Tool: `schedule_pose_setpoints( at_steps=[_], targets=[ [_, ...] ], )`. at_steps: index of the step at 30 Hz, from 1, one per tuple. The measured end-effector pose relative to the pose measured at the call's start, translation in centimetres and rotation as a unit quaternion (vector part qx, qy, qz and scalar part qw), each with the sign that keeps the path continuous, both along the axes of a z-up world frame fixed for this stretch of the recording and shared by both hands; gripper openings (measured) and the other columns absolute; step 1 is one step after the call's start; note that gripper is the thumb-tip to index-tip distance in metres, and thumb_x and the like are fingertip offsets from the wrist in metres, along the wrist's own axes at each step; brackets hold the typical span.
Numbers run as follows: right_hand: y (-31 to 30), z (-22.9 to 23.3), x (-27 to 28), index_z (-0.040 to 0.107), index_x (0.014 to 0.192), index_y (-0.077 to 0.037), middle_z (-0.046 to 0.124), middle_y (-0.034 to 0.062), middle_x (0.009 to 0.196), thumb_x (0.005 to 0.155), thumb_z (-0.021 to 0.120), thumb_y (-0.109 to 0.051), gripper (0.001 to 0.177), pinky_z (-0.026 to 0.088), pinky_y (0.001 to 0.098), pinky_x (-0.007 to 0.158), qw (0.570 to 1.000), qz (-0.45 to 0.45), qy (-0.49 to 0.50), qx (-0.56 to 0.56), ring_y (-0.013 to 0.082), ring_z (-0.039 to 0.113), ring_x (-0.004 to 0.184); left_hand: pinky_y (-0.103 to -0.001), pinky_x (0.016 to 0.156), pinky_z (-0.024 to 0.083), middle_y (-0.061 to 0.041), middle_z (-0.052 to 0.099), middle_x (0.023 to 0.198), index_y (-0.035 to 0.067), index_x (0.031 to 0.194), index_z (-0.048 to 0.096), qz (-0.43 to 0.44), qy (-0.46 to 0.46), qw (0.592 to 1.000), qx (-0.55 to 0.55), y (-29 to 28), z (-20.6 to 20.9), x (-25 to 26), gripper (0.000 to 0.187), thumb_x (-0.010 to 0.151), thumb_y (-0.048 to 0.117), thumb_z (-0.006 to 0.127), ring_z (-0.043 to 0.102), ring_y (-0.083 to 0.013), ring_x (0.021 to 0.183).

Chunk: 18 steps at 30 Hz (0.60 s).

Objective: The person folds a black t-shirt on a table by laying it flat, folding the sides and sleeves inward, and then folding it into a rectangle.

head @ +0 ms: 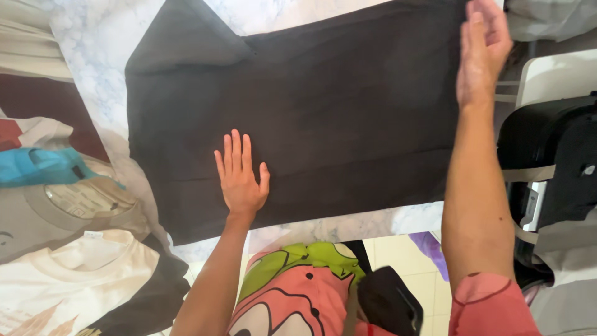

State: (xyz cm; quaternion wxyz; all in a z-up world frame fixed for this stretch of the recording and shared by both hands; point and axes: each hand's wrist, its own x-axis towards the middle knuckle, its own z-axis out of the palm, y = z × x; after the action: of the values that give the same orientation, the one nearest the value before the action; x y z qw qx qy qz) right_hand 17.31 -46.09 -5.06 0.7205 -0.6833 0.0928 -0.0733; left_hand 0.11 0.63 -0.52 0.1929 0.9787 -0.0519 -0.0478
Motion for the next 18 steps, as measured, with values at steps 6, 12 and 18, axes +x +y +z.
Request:
schedule_pose_setpoints(
  at_steps=[6,12,18],
  targets=[
    [8.0,2.7,-1.3,0.040,0.161,-0.004,0.054,0.0120,0.163,0.115,0.059,-0.013,0.051,0.011,0.0516,0.135,0.932,0.048,-0.009,-0.358,0.0290,0.048,0.157,-0.057,0.128,0.017,-0.020,0.030,0.168,-0.001,0.159,0.039,-0.006,0.008,1.000,0.010,0.0,0.1,0.1,0.071,0.096,0.026,0.060,0.025,-0.0367,0.158],
    [18.2,4.1,-6.5,0.042,0.158,-0.007,0.037,0.0159,0.167,0.096,0.078,-0.021,0.073,0.017,0.0619,0.127,0.842,0.249,-0.061,-0.475,0.0328,0.031,0.157,-0.058,0.129,0.017,-0.019,0.030,0.169,0.000,0.159,0.038,0.000,0.008,1.000,0.001,-0.2,0.3,0.2,0.071,0.097,0.025,0.061,0.025,-0.0365,0.159],
    [8.9,2.3,-6.9,0.039,0.167,-0.006,0.031,0.0152,0.174,0.104,0.070,-0.018,0.071,0.009,0.0629,0.128,0.775,0.169,0.036,-0.608,0.0318,0.022,0.162,-0.057,0.129,0.017,-0.018,0.029,0.169,0.001,0.160,0.037,0.002,0.017,1.000,0.001,-0.1,0.1,0.1,0.072,0.097,0.025,0.061,0.024,-0.0363,0.159]
  ],
)
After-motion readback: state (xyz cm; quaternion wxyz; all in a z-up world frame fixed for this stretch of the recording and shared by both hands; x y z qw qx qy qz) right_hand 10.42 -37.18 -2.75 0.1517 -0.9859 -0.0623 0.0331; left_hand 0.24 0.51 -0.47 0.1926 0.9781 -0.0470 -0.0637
